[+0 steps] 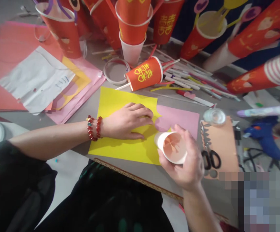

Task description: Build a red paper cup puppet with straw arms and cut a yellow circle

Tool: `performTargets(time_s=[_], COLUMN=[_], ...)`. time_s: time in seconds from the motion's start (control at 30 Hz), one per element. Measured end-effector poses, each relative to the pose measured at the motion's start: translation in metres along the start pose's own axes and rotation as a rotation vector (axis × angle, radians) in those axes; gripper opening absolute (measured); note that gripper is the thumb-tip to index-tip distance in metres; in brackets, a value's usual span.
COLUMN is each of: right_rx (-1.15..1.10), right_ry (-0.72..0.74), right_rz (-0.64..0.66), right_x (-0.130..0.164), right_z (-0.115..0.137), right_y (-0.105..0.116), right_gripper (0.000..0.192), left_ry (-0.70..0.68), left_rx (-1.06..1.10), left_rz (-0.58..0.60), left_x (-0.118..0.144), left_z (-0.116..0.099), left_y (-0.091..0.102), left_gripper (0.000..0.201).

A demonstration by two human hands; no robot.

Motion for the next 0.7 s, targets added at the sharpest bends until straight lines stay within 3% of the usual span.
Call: performTargets(time_s=[0.13,0.7], right_rx=[0.019,0.079], right_ry=[0.09,0.072], right_rz=[-0.01,-0.026], right_x=[-0.0044,-0.0028], right_z=[0.0085,0.0124], right_y=[0.001,-0.0019], right_gripper=[0.105,0.094], left_ry=[-0.013,-0.015], left_rx=[0.004,-0.002], left_rz=[-0.006,-0.028], left_x=[-0.0006,0.0002], left_z=[-0.0003,0.0], left_y=[-0.0003,-0.0002], left_gripper=[0.043,0.046])
Point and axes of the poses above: each hand's wrist, its own x-axis away from the middle knuckle, its own y-axis out of the back of the hand, z = x × y, the point moved 4 cm from there along -x, towards the middle knuckle, and after that the axes turned 2 degrees about z, right-handed, at the moved point
